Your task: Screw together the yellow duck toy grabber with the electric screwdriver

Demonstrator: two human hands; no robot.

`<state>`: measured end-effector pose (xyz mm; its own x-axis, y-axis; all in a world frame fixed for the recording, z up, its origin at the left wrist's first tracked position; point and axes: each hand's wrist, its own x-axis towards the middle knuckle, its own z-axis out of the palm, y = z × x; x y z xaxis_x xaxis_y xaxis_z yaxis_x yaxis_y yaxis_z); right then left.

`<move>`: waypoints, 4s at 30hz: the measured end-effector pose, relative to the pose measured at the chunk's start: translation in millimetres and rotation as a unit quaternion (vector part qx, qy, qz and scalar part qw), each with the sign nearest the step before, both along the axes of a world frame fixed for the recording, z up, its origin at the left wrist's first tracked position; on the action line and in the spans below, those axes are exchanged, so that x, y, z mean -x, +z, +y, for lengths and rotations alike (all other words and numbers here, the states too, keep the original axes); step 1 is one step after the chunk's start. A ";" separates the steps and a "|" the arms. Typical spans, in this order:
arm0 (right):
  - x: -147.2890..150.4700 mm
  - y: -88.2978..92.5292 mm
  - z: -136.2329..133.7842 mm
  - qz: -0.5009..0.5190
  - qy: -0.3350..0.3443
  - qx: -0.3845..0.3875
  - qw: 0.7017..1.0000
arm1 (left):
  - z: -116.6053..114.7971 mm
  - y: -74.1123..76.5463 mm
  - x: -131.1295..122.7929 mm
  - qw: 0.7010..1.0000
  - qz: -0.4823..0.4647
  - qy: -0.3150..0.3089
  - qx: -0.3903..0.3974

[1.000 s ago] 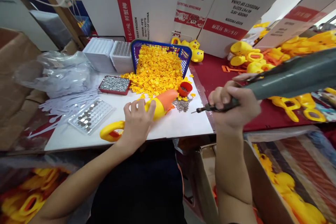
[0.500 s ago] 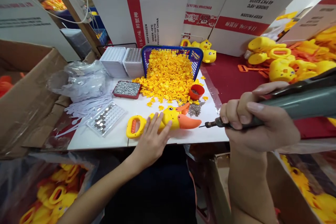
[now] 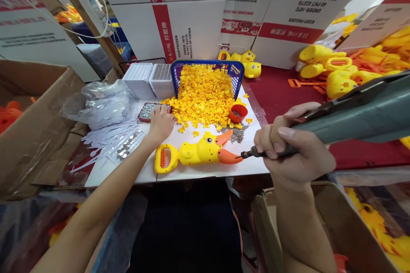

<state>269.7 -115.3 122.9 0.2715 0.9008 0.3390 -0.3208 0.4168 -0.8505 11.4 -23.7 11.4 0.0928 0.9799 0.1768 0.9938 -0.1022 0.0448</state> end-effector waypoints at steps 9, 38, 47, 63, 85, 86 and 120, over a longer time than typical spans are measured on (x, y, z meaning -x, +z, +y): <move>-13.1 -6.7 3.1 0.036 0.012 -0.034 0.999 | -39.5 19.4 4.3 0.995 -0.077 -0.035 -0.054; 29.2 -2.2 -53.8 -0.051 0.137 -0.086 0.986 | -171.0 18.9 -91.4 0.887 -0.306 -0.194 -0.287; 25.7 -13.6 -28.1 -0.056 0.092 -0.097 0.989 | -127.0 -1.6 -85.1 0.951 -0.162 -0.169 -0.201; 39.2 -32.5 13.1 -0.069 0.022 -0.106 0.992 | -108.9 -3.9 -91.9 0.978 0.016 -0.204 -0.047; 46.2 -38.2 20.6 -0.099 0.077 -0.068 0.990 | -103.3 -2.9 -91.7 0.981 -0.007 -0.194 -0.010; 45.1 -37.8 21.9 -0.089 0.083 -0.070 0.990 | -103.5 -3.1 -91.7 0.981 -0.005 -0.192 -0.012; 11.6 -11.0 -11.4 -0.024 0.093 -0.094 0.991 | -25.5 8.5 57.6 0.957 -0.098 0.264 0.067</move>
